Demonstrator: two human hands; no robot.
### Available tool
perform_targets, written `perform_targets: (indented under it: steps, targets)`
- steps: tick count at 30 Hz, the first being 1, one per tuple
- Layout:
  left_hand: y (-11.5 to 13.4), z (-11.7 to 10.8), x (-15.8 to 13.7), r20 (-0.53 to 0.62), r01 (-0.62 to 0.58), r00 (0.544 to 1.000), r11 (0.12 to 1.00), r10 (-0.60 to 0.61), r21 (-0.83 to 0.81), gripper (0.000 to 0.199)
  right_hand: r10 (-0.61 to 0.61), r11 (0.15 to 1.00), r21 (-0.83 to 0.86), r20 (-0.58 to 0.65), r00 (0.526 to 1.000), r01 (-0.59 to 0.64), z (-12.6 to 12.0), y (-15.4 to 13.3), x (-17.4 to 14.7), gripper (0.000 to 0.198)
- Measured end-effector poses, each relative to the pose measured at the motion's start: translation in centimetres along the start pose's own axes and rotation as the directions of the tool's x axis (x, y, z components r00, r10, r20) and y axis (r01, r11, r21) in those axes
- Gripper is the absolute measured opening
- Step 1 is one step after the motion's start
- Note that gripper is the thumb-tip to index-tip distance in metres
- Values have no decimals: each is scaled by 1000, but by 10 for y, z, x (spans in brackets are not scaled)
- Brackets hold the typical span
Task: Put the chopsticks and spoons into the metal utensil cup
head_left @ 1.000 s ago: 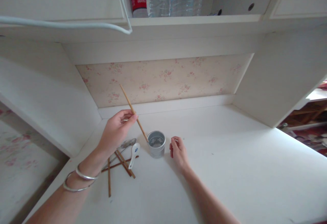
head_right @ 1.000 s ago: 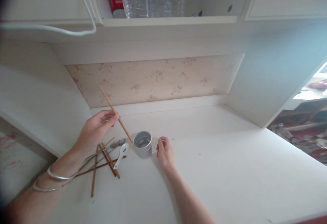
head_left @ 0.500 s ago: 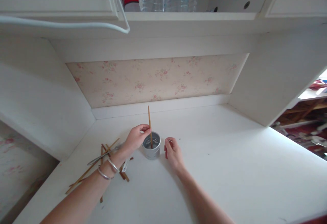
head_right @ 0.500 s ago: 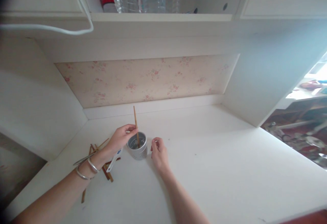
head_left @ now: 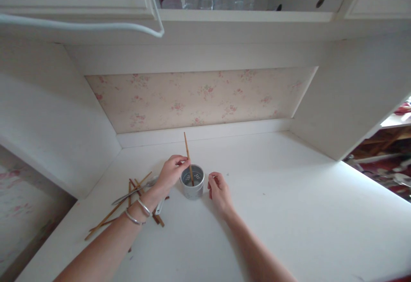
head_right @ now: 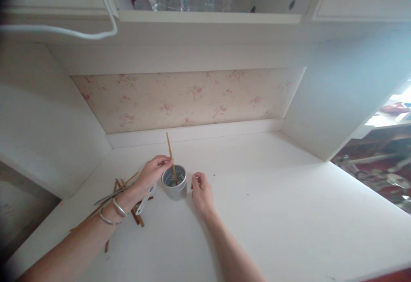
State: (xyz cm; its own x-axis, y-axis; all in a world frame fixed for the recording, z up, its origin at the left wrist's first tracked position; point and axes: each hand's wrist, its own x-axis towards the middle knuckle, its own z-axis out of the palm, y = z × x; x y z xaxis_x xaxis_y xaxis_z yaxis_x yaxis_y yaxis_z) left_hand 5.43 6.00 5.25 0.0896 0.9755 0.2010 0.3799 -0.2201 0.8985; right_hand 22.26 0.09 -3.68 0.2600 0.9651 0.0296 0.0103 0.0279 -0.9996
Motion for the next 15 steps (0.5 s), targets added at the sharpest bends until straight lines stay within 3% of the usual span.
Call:
perform_targets:
  steps: [10,15]
  targets:
    - [1,-4,-4,35,4,999,999,-2,-50,34,-12,999,-36,3,1000,12,0,1,0,35]
    - [3,-13,-17,-38,86,995,989,-91,-119,39,-13,999,-43,0,1000,13,1,0,-1,36]
